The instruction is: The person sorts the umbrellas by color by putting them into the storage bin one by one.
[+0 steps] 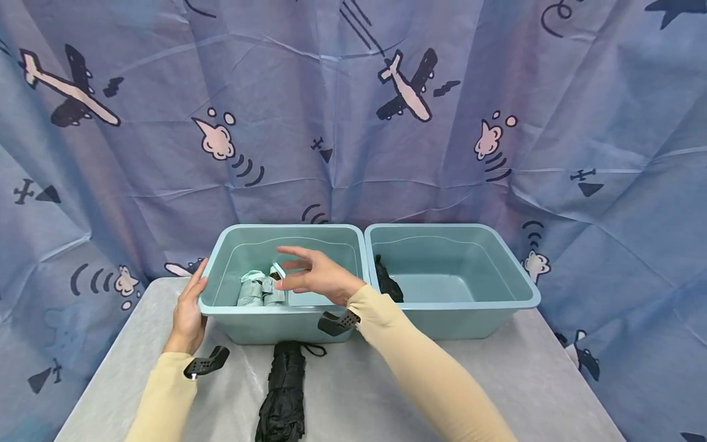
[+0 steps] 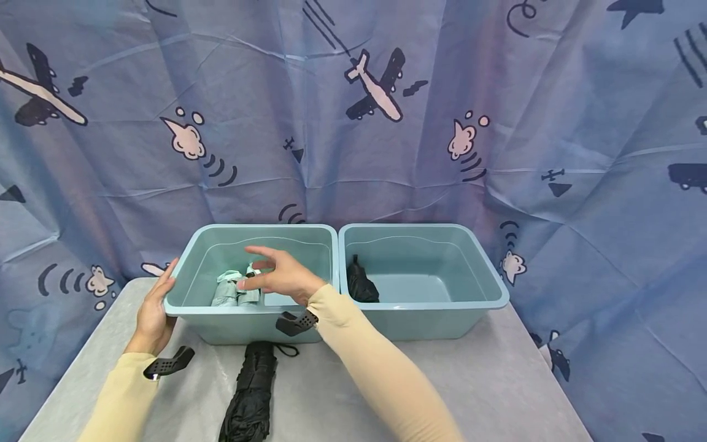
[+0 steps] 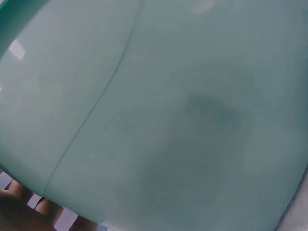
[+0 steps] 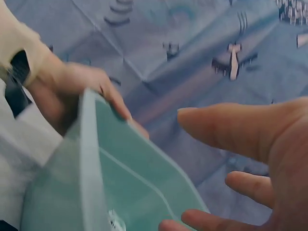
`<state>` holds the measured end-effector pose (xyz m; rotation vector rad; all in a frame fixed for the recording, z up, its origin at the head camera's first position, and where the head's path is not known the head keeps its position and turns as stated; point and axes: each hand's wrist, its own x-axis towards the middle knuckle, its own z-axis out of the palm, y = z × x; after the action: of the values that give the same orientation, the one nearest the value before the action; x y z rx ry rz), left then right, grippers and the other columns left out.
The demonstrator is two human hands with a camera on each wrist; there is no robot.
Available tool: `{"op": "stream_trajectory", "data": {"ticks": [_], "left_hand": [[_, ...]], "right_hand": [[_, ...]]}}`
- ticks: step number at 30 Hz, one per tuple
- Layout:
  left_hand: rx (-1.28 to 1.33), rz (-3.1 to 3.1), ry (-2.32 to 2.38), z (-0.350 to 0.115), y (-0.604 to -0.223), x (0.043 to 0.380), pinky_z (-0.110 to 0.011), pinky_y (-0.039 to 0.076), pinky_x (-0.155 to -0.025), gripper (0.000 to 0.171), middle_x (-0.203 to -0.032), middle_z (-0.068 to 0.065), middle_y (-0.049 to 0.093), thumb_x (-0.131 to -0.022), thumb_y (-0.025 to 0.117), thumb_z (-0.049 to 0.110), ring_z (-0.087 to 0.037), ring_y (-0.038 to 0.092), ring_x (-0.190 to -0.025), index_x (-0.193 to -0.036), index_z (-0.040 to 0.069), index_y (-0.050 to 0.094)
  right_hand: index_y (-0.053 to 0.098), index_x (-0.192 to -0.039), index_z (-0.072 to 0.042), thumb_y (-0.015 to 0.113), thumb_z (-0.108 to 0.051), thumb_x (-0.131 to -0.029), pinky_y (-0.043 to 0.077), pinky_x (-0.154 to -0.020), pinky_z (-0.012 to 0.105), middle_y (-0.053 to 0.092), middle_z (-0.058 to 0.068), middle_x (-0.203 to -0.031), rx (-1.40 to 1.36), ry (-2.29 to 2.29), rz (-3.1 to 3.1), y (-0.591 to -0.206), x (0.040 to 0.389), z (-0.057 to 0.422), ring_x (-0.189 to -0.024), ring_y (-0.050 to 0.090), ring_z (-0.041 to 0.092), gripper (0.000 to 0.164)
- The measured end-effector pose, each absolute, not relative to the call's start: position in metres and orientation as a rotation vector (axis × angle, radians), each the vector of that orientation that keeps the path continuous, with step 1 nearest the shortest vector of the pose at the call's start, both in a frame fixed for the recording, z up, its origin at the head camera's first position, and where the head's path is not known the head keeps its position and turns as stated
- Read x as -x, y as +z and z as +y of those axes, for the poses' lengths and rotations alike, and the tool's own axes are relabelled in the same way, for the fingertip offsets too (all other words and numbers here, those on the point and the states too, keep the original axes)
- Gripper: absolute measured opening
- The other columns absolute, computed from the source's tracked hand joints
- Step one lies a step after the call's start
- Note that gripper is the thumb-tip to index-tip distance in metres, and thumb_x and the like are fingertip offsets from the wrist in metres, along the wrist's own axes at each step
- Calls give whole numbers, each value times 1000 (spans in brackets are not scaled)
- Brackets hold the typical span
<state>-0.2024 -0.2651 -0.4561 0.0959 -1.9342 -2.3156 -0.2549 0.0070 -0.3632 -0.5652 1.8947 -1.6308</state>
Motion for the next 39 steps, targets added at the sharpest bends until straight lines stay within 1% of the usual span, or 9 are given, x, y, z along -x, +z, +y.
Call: {"op": "stream_trajectory", "data": {"ticks": [7, 11, 15, 18, 23, 28, 31, 36, 39], "left_hand": [[-93, -1929, -2322, -265, -456, 202, -25, 28, -110, 57, -170, -1, 8, -112, 31, 32, -15, 18, -149, -165, 19, 13], [-90, -1927, -2322, -265, -456, 201, -24, 28, -110, 58, -170, -1, 8, -112, 31, 32, -15, 18, -149, -165, 18, 12], [-96, -1936, -2315, -265, -455, 201, -26, 26, -113, 58, -170, 1, 8, -112, 31, 32, -15, 16, -150, -164, 17, 12], [-103, -1942, -2312, -265, -456, 201, -27, 25, -114, 57, -170, 1, 8, -112, 31, 32, -14, 16, -150, -165, 19, 12], [-110, -1931, -2317, -266, -457, 201, -26, 27, -111, 56, -170, 0, 9, -112, 31, 33, -14, 18, -149, -165, 21, 13], [-113, -1927, -2325, -266, -458, 202, -27, 25, -113, 56, -170, 1, 9, -112, 31, 32, -14, 17, -149, -165, 21, 14], [-113, -1923, -2333, -265, -457, 202, -28, 24, -114, 57, -170, 1, 8, -112, 31, 32, -14, 16, -150, -165, 21, 13], [-100, -1922, -2337, -265, -457, 201, -26, 26, -111, 58, -170, 0, 8, -112, 31, 33, -15, 17, -150, -165, 20, 12], [-94, -1914, -2343, -264, -457, 201, -25, 27, -109, 58, -170, -1, 8, -112, 31, 33, -15, 18, -149, -165, 18, 11]], "right_hand": [[42, -156, -27, 77, -8, -90, 48, -101, 36, 47, 8, -151, 796, -1713, 1882, -356, 215, 28, -132, 53, 23, 77], [41, -156, -27, 76, -7, -90, 45, -107, 40, 46, 5, -153, 913, -1749, 1850, -361, 194, 38, -135, 50, 20, 77], [41, -156, -26, 75, -5, -91, 43, -108, 44, 44, 3, -154, 972, -1778, 1809, -371, 178, 46, -138, 47, 25, 76], [42, -155, -22, 74, -6, -92, 45, -106, 40, 48, 4, -151, 975, -1772, 1799, -384, 168, 50, -136, 49, 27, 74], [46, -153, -22, 76, -12, -92, 49, -101, 34, 55, 4, -142, 876, -1697, 1886, -417, 155, 49, -126, 57, 24, 69], [52, -148, -28, 79, -21, -91, 52, -94, 38, 56, 9, -137, 704, -1595, 2084, -452, 146, 43, -118, 60, 33, 64], [55, -146, -26, 82, -25, -89, 53, -88, 39, 57, 14, -134, 611, -1532, 2185, -470, 144, 37, -111, 62, 36, 63], [56, -146, -21, 84, -30, -85, 50, -79, 33, 59, 10, -130, 541, -1449, 2245, -488, 142, 27, -95, 64, 23, 68], [56, -147, -20, 83, -32, -85, 47, -71, 27, 61, 8, -114, 557, -1421, 2270, -492, 142, 21, -78, 59, 14, 68]]}}
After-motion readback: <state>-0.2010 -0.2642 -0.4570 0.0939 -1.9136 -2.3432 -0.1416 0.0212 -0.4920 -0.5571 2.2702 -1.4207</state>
